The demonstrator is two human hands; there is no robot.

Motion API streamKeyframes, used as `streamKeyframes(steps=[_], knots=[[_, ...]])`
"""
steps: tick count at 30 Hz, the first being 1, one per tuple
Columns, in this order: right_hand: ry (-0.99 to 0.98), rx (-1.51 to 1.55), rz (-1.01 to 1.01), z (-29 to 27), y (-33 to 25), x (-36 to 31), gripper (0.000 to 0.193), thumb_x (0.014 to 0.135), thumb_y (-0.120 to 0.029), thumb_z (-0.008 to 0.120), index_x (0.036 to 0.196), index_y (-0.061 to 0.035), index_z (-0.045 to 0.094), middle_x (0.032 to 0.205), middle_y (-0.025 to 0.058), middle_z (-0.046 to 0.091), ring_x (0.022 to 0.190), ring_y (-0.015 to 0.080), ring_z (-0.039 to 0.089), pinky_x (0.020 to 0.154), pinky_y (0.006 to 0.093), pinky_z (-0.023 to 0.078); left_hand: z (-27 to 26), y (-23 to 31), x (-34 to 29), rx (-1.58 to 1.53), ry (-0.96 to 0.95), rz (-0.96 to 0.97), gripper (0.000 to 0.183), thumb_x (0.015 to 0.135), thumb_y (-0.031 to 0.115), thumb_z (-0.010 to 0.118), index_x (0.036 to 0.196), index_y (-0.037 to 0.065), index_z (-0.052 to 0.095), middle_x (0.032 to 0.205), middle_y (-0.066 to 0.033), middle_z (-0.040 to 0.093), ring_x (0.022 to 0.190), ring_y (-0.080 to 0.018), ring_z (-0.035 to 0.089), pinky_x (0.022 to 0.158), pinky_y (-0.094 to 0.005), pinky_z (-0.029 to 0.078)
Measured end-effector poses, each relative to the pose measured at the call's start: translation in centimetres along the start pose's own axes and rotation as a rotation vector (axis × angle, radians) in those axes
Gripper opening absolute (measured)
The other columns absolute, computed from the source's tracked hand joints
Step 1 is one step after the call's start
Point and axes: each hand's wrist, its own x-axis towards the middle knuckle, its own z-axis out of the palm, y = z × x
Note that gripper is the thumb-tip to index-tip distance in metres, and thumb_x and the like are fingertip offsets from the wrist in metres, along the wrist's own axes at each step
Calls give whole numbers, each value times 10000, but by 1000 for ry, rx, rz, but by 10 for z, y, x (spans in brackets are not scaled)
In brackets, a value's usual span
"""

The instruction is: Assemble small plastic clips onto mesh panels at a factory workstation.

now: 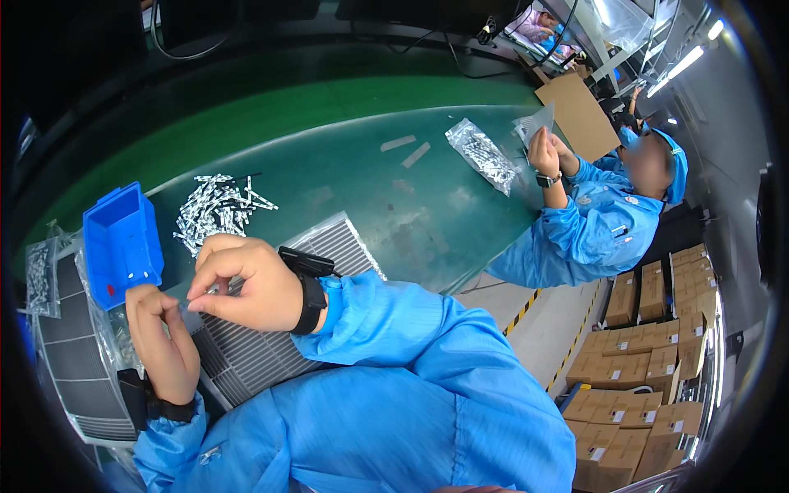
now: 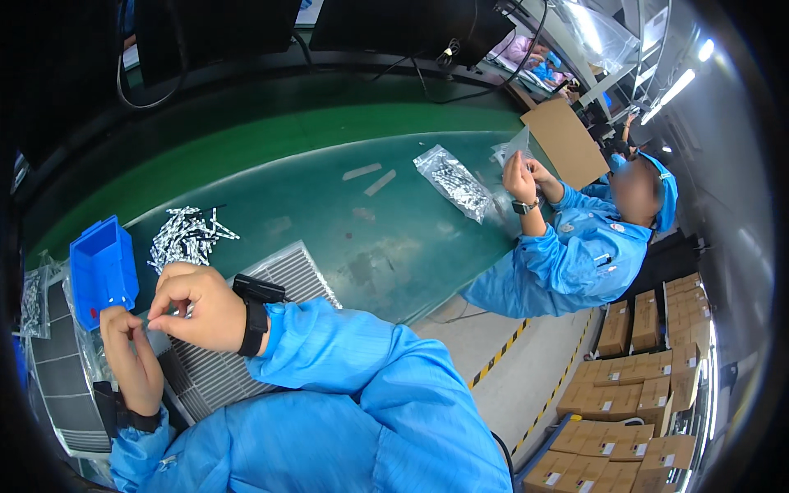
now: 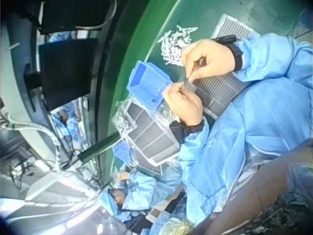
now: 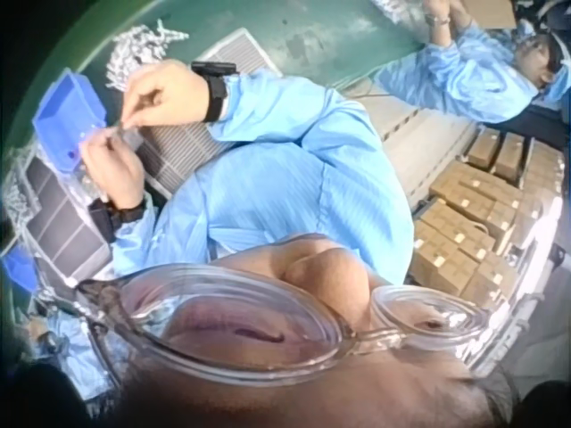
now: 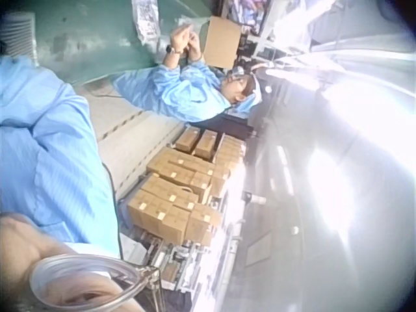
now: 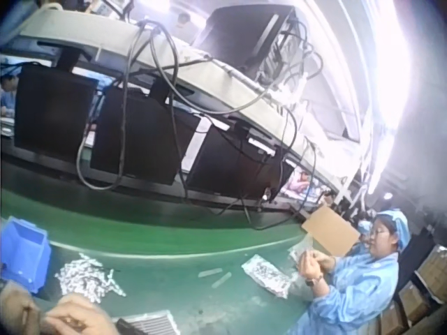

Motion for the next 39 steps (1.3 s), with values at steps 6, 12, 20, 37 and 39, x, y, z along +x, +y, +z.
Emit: streamKeyframes(steps=[6,12,20,37,39], knots=[[65,-44,-2,-4,-3,7,117,791,28,766,888,-21,722,871,62,638,765,119,600,651,231,480,-22,-27,10,152,285,-87,116,865,-117,523,923,-16,512,926,-171,506,863,-331,543,820,-369,453],[169,45,37,-7,8,1,116,820,94,714,901,16,684,878,73,613,774,129,582,685,236,471,-31,-56,24,513,283,-52,154,755,-27,702,884,52,676,876,-96,655,908,-317,579,800,-414,465],[139,105,154,-9,9,-3,119,843,94,692,918,8,662,877,42,577,793,109,536,718,235,446,-35,-57,15,543,226,-170,153,691,57,783,836,92,748,814,-19,692,884,-253,593,779,-392,460],[168,206,330,-1,1,0,41,886,20,677,915,9,650,871,38,597,746,86,533,641,215,440,-1,-23,5,-175,104,94,253,698,17,786,933,32,695,880,-99,710,767,-255,690,661,-330,550],[149,212,324,-1,1,0,34,886,16,679,907,8,654,865,40,601,744,83,530,646,213,438,-1,-25,4,-156,114,115,220,705,16,789,905,40,699,846,-88,710,752,-248,690,644,-325,546]])
